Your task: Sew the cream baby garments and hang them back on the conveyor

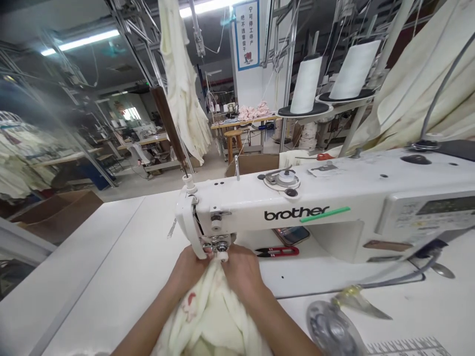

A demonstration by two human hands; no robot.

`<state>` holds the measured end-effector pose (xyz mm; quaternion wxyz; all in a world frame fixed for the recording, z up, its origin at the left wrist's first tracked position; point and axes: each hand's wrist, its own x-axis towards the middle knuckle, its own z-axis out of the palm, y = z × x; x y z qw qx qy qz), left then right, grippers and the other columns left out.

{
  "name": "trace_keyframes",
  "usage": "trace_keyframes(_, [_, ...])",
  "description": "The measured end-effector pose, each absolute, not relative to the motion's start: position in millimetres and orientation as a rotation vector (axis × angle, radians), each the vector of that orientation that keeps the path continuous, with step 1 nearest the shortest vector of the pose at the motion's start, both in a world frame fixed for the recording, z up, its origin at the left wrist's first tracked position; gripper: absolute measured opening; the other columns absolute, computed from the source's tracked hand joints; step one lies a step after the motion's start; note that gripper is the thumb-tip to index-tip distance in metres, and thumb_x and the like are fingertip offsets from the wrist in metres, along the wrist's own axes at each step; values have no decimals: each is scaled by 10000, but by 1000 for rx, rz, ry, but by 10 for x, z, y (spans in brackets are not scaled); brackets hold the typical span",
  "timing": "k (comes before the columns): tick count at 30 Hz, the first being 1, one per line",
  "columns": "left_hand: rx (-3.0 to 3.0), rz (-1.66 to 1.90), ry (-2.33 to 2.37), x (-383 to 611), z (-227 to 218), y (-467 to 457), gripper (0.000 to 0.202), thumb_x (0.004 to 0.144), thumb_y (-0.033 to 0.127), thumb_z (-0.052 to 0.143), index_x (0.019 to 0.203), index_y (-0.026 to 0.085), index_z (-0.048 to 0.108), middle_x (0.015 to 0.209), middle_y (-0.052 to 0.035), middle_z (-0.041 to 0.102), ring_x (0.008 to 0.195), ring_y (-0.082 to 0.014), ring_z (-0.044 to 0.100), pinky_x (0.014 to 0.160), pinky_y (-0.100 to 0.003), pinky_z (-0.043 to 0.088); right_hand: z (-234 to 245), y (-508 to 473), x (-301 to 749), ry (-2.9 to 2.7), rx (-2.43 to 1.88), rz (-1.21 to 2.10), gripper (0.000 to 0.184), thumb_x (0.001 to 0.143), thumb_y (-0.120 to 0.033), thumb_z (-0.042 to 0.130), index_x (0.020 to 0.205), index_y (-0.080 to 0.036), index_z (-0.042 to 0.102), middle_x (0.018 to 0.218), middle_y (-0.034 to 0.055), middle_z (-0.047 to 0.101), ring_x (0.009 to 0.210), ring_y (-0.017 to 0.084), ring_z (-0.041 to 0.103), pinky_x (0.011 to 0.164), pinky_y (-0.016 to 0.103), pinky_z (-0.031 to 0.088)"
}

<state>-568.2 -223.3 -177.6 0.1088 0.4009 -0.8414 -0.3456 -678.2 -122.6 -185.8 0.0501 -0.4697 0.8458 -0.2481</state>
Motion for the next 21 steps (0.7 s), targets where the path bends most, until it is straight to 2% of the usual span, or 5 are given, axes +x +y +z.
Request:
trace_keyframes(5, [1182, -986, -2483, -5690, -1759, -2220, 128, 739, 164, 450, 777, 177, 571, 819, -27, 653, 788, -170, 585, 653, -226, 376, -1809, -1219, -6770, 2571, -1437, -777, 154, 784, -128, 485, 704, -155, 615, 685, 45, 627, 625, 180, 555, 554, 226, 334])
trace_keyframes(10, [1199, -941, -2492, -5685, -1796, -2212, 118, 750, 167, 452, 783, 182, 563, 819, -27, 649, 760, -167, 583, 631, -224, 369, -1777, -1222, -6761, 2534, -1417, -801, 193, 783, -101, 450, 722, -160, 624, 696, 38, 630, 620, 167, 560, 540, 212, 352])
trace_keyframes(15, [1136, -882, -2502, -5697, -1823, -2214, 143, 772, 153, 431, 805, 183, 567, 898, -44, 642, 803, -165, 583, 641, -217, 372, -1773, -1237, -6758, 2560, -1375, -765, 187, 816, -160, 472, 704, -127, 618, 697, 74, 626, 640, 191, 574, 559, 227, 382])
trace_keyframes(21, [1132, -852, -2514, -5711, -1814, -2219, 152, 779, 159, 432, 826, 185, 573, 941, -57, 632, 831, -186, 580, 673, -242, 383, -1794, -1266, -6742, 2572, -1370, -781, 210, 808, -109, 427, 780, -154, 630, 768, 66, 639, 724, 204, 586, 615, 241, 395])
